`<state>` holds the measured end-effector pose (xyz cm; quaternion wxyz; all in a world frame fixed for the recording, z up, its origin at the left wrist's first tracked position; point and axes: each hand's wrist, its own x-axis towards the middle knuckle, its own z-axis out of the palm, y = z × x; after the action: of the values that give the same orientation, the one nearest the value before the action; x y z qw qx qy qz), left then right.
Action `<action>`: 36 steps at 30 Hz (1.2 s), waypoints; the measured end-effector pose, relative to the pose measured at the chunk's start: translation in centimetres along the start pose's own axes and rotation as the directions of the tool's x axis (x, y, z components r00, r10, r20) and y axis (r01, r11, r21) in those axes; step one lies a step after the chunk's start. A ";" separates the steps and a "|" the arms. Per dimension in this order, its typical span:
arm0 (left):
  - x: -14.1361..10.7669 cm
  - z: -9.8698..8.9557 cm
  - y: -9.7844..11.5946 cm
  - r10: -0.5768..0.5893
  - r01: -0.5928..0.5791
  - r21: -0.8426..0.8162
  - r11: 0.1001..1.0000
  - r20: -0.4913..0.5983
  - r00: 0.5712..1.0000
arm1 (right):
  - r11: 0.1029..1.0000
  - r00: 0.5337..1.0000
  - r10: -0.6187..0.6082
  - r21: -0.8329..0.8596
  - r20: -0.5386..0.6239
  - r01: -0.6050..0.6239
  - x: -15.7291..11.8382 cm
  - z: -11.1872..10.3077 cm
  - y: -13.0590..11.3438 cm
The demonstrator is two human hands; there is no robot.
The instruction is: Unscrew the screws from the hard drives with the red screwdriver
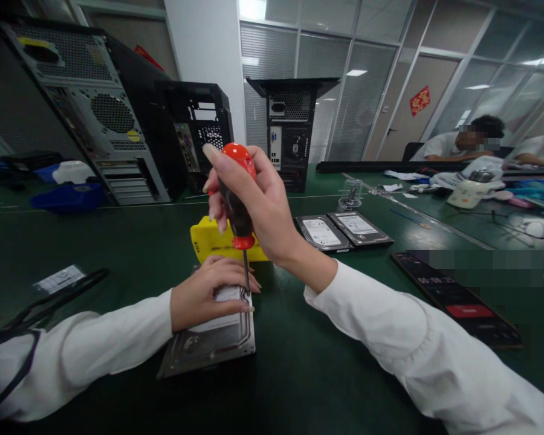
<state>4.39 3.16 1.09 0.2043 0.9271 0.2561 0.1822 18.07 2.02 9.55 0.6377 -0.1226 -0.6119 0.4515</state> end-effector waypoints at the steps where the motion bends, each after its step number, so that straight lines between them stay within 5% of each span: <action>1: 0.0 0.0 0.0 -0.003 0.003 0.002 1.000 0.002 1.000 | 1.000 1.000 0.000 -0.002 0.004 0.000 0.0 0.0 0.0; 29: 0.1 0.0 -0.1 0.024 -0.024 0.001 1.000 -0.002 1.000 | 0.999 0.996 0.033 -0.022 0.078 -0.031 0.2 0.1 -0.1; 36: 0.2 0.0 -0.1 0.028 -0.028 -0.015 0.999 -0.006 1.000 | 0.999 1.000 0.016 -0.029 0.010 -0.016 0.2 -0.1 0.4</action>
<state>4.49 3.31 1.09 0.2082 0.9285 0.2423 0.1895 17.98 2.47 9.40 0.6292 -0.1343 -0.6206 0.4483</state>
